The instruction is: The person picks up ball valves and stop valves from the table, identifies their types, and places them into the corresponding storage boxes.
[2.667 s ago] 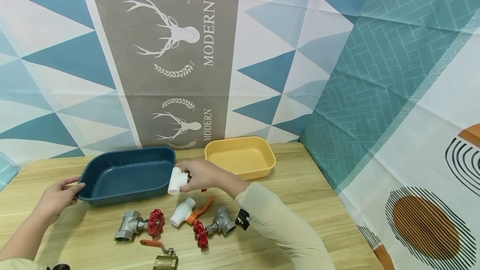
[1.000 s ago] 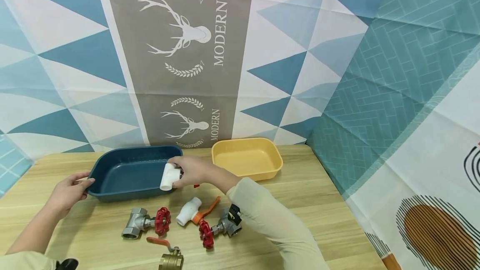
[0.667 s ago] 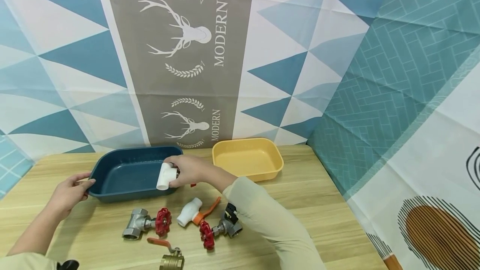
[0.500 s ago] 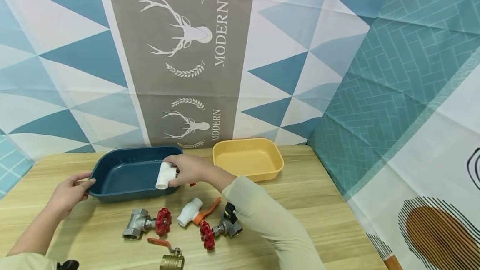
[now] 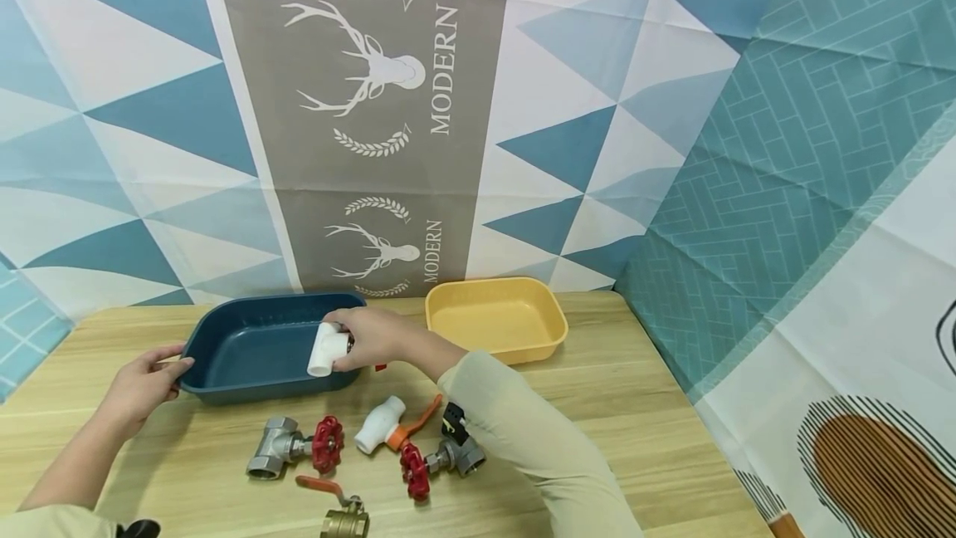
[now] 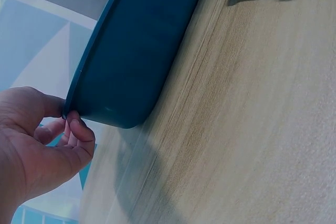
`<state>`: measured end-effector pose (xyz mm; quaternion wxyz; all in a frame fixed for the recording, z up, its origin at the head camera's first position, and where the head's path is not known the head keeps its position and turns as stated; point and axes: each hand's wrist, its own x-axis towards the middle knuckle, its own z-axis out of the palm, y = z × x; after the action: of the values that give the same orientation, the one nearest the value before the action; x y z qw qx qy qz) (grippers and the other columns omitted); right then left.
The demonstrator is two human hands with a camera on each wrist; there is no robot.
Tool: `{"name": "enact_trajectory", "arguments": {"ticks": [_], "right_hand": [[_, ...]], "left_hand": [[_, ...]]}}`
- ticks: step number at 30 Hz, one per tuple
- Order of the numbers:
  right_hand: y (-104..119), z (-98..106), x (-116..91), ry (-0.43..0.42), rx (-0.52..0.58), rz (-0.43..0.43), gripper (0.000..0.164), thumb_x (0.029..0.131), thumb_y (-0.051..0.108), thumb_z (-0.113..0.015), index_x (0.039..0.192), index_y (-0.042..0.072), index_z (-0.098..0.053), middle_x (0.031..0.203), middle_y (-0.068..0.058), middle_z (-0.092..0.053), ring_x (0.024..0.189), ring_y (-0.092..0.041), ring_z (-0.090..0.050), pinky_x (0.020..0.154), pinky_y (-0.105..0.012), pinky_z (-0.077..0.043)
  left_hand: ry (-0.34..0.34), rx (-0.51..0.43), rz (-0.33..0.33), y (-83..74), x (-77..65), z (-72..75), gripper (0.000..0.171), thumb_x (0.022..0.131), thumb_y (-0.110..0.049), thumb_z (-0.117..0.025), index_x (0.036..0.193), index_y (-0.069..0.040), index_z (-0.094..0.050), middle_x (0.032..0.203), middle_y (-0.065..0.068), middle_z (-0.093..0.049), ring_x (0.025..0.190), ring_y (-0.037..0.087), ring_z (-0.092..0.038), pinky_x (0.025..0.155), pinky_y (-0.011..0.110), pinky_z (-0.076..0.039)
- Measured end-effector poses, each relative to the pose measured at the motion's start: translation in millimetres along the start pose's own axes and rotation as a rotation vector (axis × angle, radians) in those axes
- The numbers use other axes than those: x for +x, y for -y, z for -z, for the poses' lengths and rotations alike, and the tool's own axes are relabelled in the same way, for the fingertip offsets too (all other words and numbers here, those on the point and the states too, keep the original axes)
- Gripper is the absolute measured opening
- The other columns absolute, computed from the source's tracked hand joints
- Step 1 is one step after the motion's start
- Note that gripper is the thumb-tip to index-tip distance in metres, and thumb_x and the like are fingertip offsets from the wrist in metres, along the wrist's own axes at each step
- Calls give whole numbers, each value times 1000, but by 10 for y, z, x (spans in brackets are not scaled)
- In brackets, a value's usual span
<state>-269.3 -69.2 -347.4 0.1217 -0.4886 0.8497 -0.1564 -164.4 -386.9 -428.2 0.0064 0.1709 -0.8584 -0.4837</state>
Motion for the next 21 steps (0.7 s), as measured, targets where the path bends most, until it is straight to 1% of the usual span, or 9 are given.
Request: {"name": "enact_trajectory", "arguments": {"ticks": [3, 8, 11, 17, 21], "right_hand": [[9, 1, 18, 4, 7, -3, 62, 83, 26, -71, 137, 10, -44, 112, -2, -61, 90, -9, -55, 70, -13, -43], [20, 11, 50, 8, 13, -4, 63, 83, 25, -71, 137, 9, -43, 112, -3, -60, 92, -13, -57, 70, -13, -43], [24, 12, 72, 8, -4, 0, 64, 83, 26, -71, 137, 9, -43, 113, -2, -61, 94, -14, -58, 70, -13, -43], [33, 15, 117, 8, -33, 11, 64, 82, 27, -71, 137, 10, -44, 113, -2, -61, 88, -9, -55, 69, -13, -42], [37, 16, 148, 9, -52, 10, 65, 83, 29, -70, 138, 10, -42, 116, -2, -60, 88, -7, -53, 70, -13, -42]], "left_hand": [[-1, -1, -2, -3, -6, -4, 58, 101, -26, -35, 139, 16, -23, 113, 30, -50, 68, 3, -51, 62, 24, -50], [-1, -6, -5, -13, -8, -6, 59, 101, -27, -35, 139, 16, -23, 111, 26, -51, 68, 4, -52, 62, 25, -50], [0, -3, -3, -14, -8, -6, 58, 101, -27, -35, 139, 15, -23, 109, 24, -51, 68, 5, -52, 62, 25, -50], [4, -9, 3, -8, -11, 0, 59, 101, -28, -36, 139, 15, -22, 109, 24, -52, 68, 5, -52, 62, 25, -49], [3, -10, -4, -9, -19, -9, 59, 101, -28, -36, 139, 15, -23, 111, 24, -51, 69, 6, -52, 63, 25, -50]]}}
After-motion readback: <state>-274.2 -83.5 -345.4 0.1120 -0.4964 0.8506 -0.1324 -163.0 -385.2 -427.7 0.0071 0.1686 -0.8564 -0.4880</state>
